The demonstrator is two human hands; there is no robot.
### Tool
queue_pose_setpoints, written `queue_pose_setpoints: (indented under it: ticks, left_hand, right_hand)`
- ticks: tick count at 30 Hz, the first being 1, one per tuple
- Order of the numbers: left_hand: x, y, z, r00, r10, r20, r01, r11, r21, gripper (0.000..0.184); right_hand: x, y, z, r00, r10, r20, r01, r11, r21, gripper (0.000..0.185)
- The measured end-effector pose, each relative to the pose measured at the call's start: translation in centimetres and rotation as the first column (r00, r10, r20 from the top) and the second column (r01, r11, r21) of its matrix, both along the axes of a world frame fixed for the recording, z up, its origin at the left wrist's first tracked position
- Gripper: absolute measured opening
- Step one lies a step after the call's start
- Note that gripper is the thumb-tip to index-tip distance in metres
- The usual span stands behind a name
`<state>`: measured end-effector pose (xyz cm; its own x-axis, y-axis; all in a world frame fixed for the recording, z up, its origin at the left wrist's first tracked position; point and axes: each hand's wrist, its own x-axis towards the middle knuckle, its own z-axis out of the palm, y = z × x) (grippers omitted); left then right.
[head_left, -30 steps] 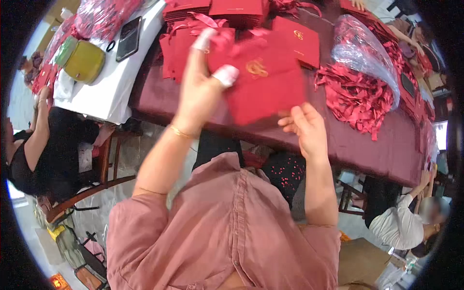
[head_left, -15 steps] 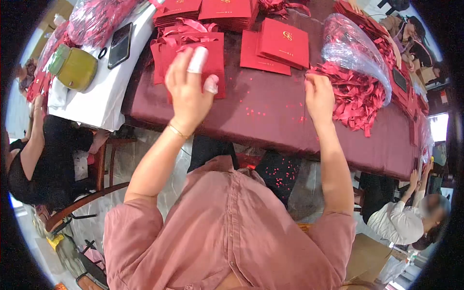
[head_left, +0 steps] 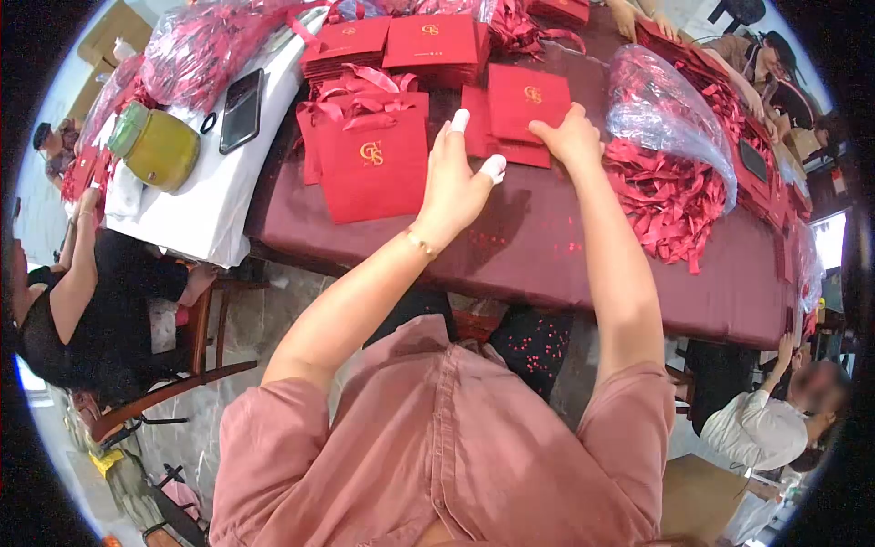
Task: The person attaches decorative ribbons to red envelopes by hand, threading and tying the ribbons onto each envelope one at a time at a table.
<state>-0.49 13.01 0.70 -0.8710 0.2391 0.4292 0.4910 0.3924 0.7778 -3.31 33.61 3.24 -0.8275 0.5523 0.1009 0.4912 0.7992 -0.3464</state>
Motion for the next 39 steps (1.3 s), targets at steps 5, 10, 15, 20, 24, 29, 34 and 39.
queue_pose_setpoints:
  ticks: [5,10,15,20,24,29,34,39]
  left_hand:
    - [-3.1,3.8,-0.6,0.966,0.133,0.222,-0.113,0.989,-0.100,0.081]
    - [-0.7,3.1,-0.6,0.964,-0.036,0.265,0.048,0.998,-0.039,0.081]
    - [3.9,-1.1,0.7,0.965,-0.196,0.176,0.237,0.938,-0.254,0.071]
    - [3.0,-1.1,2.4,0.986,-0.138,-0.094,0.111,0.962,-0.249,0.065]
    - [0.9,0.7,2.5,0.958,-0.140,-0.248,0.030,0.916,-0.401,0.065]
    - [-0.4,1.0,1.6,0.948,-0.250,-0.195,0.100,0.820,-0.563,0.055]
    - [-0.7,0.7,1.0,0.891,-0.271,-0.365,0.015,0.821,-0.571,0.056]
    - [-0.5,0.4,2.7,0.919,-0.354,-0.172,0.199,0.795,-0.573,0.065]
  right_hand:
    - [-0.3,0.7,-1.4,0.998,0.052,-0.018,-0.053,0.998,-0.036,0.081]
    - [3.3,-0.7,-1.9,0.976,0.179,-0.128,-0.184,0.982,-0.032,0.077]
    - [9.2,0.8,-1.9,0.918,0.318,-0.238,-0.337,0.941,-0.042,0.056]
    - [12.4,5.1,0.1,0.790,0.455,-0.411,-0.425,0.889,0.169,0.023]
    - [14.2,5.6,-0.9,0.756,0.625,-0.196,-0.579,0.777,0.246,0.036]
    - [14.7,4.5,-1.6,0.773,0.622,-0.122,-0.556,0.758,0.342,0.046]
    - [14.3,5.0,-2.1,0.743,0.662,-0.103,-0.585,0.716,0.380,0.030]
    - [14.6,4.8,-2.2,0.746,0.647,-0.158,-0.552,0.733,0.398,0.016]
